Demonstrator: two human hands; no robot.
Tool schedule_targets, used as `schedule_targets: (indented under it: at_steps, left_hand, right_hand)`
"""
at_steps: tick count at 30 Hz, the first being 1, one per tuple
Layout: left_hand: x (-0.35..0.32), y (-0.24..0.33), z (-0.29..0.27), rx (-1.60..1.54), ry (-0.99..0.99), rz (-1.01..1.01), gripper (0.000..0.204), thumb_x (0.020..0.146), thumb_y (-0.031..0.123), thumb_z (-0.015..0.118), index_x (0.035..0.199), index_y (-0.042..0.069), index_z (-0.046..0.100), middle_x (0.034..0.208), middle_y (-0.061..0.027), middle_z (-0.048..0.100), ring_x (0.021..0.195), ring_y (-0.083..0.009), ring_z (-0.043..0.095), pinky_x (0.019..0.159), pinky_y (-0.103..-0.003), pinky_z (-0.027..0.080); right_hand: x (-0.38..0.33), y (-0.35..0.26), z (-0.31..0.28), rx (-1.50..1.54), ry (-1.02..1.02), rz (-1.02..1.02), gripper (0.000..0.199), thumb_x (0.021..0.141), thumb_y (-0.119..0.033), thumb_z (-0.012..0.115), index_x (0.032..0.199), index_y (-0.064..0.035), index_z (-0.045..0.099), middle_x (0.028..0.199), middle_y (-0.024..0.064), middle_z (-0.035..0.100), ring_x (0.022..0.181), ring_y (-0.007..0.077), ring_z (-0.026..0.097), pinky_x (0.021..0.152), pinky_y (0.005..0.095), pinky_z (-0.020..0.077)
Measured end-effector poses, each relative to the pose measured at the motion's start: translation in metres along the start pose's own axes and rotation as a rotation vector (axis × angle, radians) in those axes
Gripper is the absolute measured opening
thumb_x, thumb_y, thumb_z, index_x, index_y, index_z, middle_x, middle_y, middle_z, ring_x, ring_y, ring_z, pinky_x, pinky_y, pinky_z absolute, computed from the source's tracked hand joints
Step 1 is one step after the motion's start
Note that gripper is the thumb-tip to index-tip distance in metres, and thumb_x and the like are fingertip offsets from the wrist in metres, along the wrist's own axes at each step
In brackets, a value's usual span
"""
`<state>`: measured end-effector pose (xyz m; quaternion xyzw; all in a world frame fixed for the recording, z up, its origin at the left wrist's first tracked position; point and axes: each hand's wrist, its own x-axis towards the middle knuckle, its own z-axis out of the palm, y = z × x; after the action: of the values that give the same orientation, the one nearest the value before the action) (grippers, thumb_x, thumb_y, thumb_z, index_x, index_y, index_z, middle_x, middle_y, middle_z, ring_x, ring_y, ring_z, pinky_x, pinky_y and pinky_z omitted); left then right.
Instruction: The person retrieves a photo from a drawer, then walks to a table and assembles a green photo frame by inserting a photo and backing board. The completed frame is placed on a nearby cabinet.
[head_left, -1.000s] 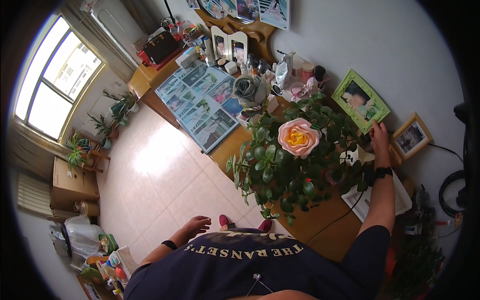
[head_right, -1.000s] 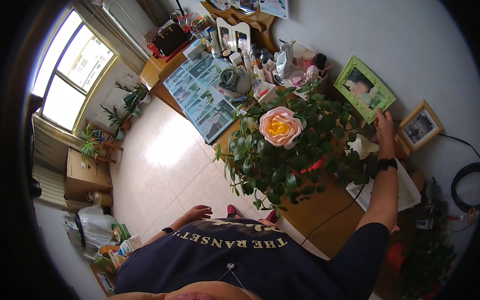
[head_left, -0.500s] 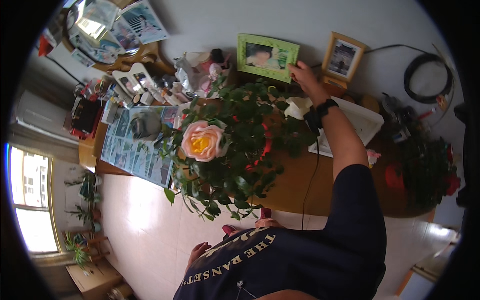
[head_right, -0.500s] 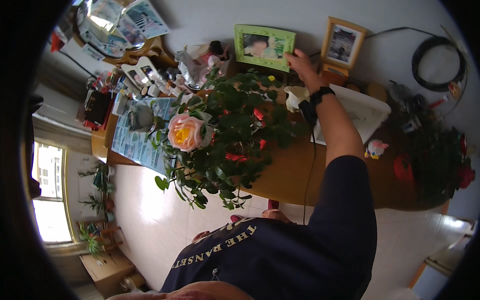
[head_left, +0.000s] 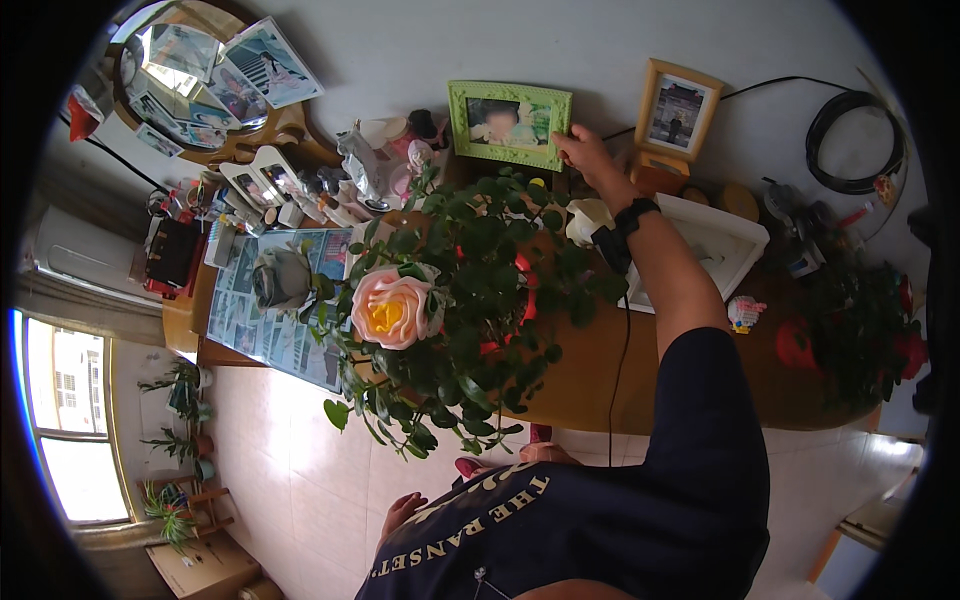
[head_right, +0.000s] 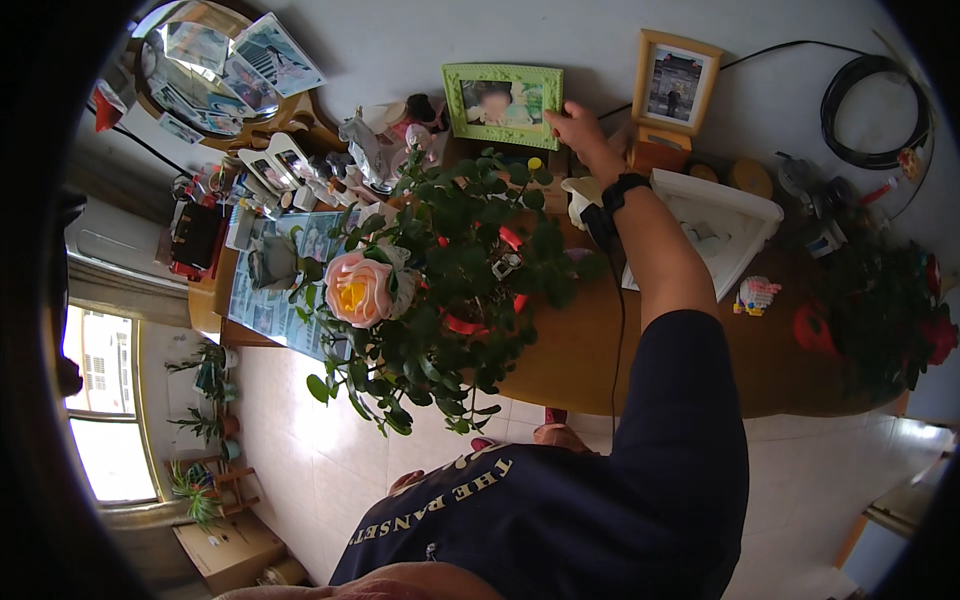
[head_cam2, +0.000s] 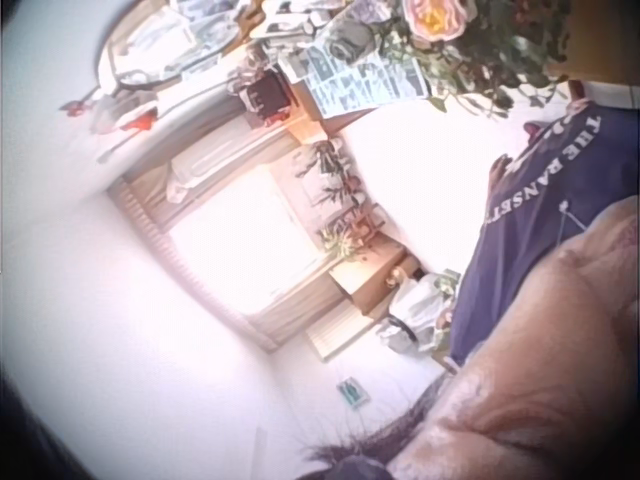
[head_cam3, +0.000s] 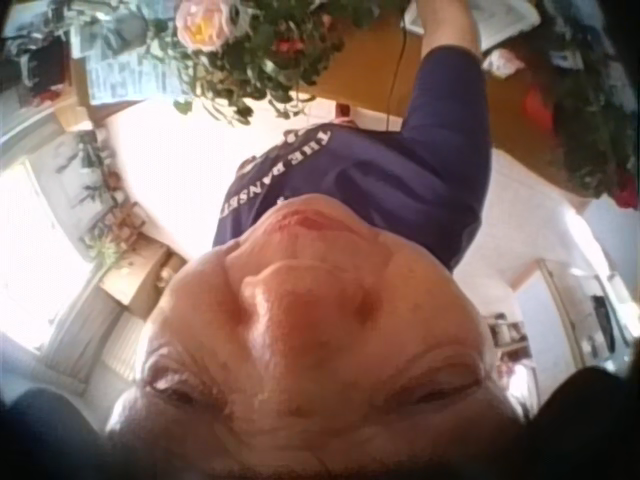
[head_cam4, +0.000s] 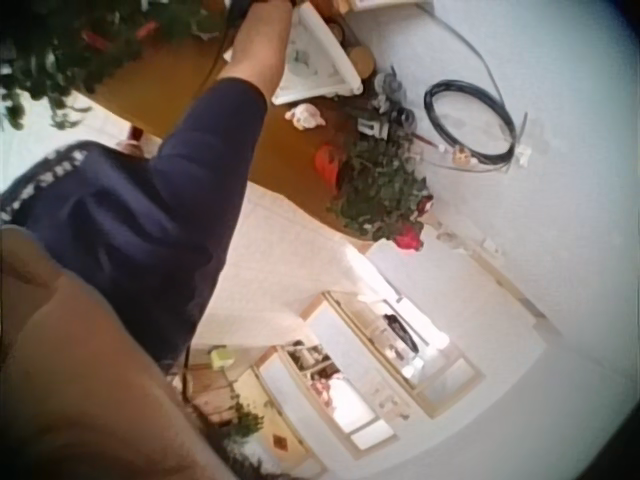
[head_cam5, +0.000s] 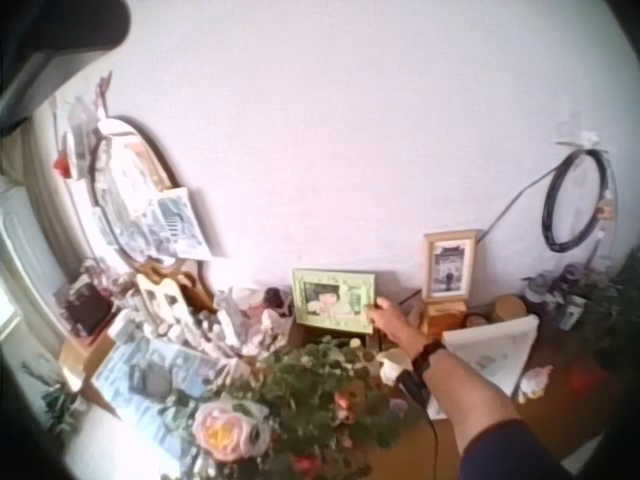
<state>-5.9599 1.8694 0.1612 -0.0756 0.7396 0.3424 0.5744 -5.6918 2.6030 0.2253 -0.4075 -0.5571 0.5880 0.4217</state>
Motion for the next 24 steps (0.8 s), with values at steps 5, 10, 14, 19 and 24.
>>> schedule_targets:
  at_steps: [5, 10, 14, 19, 24]
  left_hand:
    - [-0.001, -0.002, 0.0, -0.015, -0.034, -0.017, 0.055, 0.088, 0.032, 0.065, 0.128, -0.002, 0.047, 0.119, -0.0183, 0.059, 0.105, -0.0273, 0.06, 0.087, -0.038, 0.051]
    - [-0.004, 0.015, 0.008, -0.1, -0.056, 0.009, 0.053, 0.089, 0.031, 0.064, 0.127, -0.001, 0.048, 0.114, -0.0167, 0.061, 0.099, -0.0257, 0.061, 0.084, -0.039, 0.052]
    - [-0.007, 0.033, 0.016, 0.0, -0.019, 0.029, 0.047, 0.091, 0.027, 0.062, 0.127, -0.001, 0.048, 0.116, -0.0153, 0.06, 0.094, -0.0242, 0.062, 0.08, -0.038, 0.053]
    - [-0.005, 0.032, 0.021, -0.028, -0.052, 0.011, 0.05, 0.089, 0.029, 0.064, 0.126, -0.001, 0.049, 0.114, -0.0156, 0.06, 0.097, -0.0253, 0.062, 0.083, -0.038, 0.052]
    - [0.005, 0.011, 0.017, 0.001, -0.009, -0.03, 0.054, 0.087, 0.03, 0.067, 0.125, -0.003, 0.048, 0.114, -0.016, 0.061, 0.099, -0.0258, 0.062, 0.084, -0.036, 0.052]
  right_hand:
    - [-0.005, 0.003, 0.003, 0.099, -0.03, 0.012, 0.021, 0.089, -0.026, 0.064, 0.095, -0.0068, 0.058, 0.073, -0.0021, 0.053, 0.061, 0.0057, 0.046, 0.053, 0.023, 0.0386]
    - [-0.006, 0.004, 0.004, 0.138, -0.033, 0.051, 0.021, 0.089, -0.026, 0.064, 0.096, -0.0078, 0.057, 0.075, -0.0027, 0.053, 0.062, 0.0052, 0.046, 0.055, 0.0213, 0.0394]
    - [-0.003, 0.006, 0.005, 0.124, -0.075, 0.045, 0.022, 0.089, -0.026, 0.064, 0.096, -0.007, 0.057, 0.076, -0.0017, 0.054, 0.062, 0.0056, 0.046, 0.055, 0.0215, 0.0401]
    - [0.002, 0.009, 0.009, 0.073, -0.064, 0.037, 0.023, 0.089, -0.027, 0.064, 0.097, -0.0069, 0.057, 0.076, -0.0014, 0.054, 0.063, 0.0058, 0.048, 0.055, 0.0219, 0.0404]
    - [0.008, 0.005, 0.007, -0.042, -0.052, -0.009, 0.024, 0.088, -0.026, 0.064, 0.089, -0.0032, 0.055, 0.072, 0.0003, 0.055, 0.063, 0.0088, 0.052, 0.055, 0.0284, 0.0418]
